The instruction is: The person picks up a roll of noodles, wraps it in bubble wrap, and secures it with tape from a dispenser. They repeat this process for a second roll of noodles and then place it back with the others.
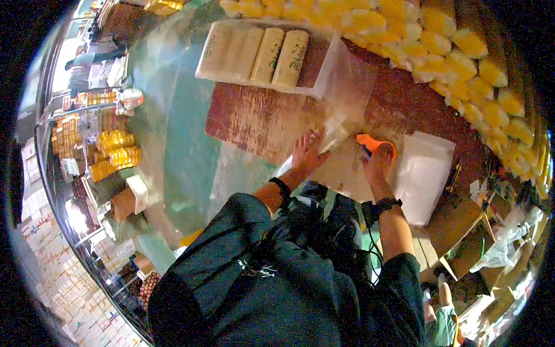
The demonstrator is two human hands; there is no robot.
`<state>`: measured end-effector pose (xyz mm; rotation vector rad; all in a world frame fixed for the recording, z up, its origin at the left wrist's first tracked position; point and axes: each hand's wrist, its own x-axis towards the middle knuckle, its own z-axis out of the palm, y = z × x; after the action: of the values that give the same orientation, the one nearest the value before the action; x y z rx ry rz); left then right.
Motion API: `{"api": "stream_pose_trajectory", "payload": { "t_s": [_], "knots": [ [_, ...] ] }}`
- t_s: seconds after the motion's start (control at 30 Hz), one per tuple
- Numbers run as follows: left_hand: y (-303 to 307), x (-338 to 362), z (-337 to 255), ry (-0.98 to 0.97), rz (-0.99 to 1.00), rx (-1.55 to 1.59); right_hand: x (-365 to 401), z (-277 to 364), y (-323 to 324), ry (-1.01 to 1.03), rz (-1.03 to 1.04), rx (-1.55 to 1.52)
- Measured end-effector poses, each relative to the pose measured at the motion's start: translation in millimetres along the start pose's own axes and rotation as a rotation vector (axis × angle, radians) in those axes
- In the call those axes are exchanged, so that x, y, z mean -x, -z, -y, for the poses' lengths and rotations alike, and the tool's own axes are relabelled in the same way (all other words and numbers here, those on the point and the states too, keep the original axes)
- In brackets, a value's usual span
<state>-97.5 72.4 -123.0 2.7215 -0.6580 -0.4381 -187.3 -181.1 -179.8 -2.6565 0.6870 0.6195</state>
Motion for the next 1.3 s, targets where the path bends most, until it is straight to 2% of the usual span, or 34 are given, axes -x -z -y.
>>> {"api": "stream_pose_trajectory", "payload": {
  "t_s": [0.1,0.17,0.23,0.3,0.33,0.4,0.5,0.53,0.6,0.63,0.73,0.9,0.97,1.03,1.13,1.23,1.3],
  "knots": [
    [-17,14,5,-0.055,-0.048,0.015,-2,-3,-8,0.011,-0.092,0.012],
    [-26,20,7,-0.093,-0.038,0.047,-5,-7,-5,-0.015,-0.065,-0.589],
    [-27,17,9,-0.097,-0.018,0.091,-3,-17,-3,0.058,-0.15,-0.63],
    [-25,16,10,-0.121,-0.031,0.086,5,-27,1,0.234,-0.335,-0.114],
    [-23,18,10,-0.131,-0.037,0.083,14,-34,3,0.198,-0.253,-0.167],
    [-20,18,8,-0.128,-0.028,0.087,47,1,68,0.118,-0.094,-0.269],
    [-24,20,7,-0.129,-0.031,0.088,47,17,71,0.137,0.051,-0.508],
    [-26,20,8,-0.133,-0.035,0.084,47,22,76,0.168,0.104,-0.502],
    [-34,20,12,-0.165,-0.077,0.102,54,72,126,0.233,0.215,-0.491],
    [-38,21,15,-0.182,-0.098,0.11,42,74,113,0.258,0.266,-0.565],
    [-43,23,14,-0.202,-0.163,0.078,21,106,128,0.095,0.427,-0.411],
    [-39,22,13,-0.173,-0.084,0.11,-16,72,53,0.096,0.244,-0.352],
    [-36,20,12,-0.103,-0.057,0.182,-17,62,44,0.083,0.281,-0.371],
    [-31,13,8,0.011,-0.054,0.266,-7,67,66,0.019,0.427,-0.406],
    [-6,-1,1,0.02,0.076,0.332,-9,54,53,-0.032,0.474,-0.414],
    [14,-6,-1,-0.06,0.047,0.23,-11,43,36,-0.035,0.452,-0.472],
    [13,-8,2,-0.111,-0.014,0.159,-4,52,51,-0.007,0.448,-0.525]
  ]
}}
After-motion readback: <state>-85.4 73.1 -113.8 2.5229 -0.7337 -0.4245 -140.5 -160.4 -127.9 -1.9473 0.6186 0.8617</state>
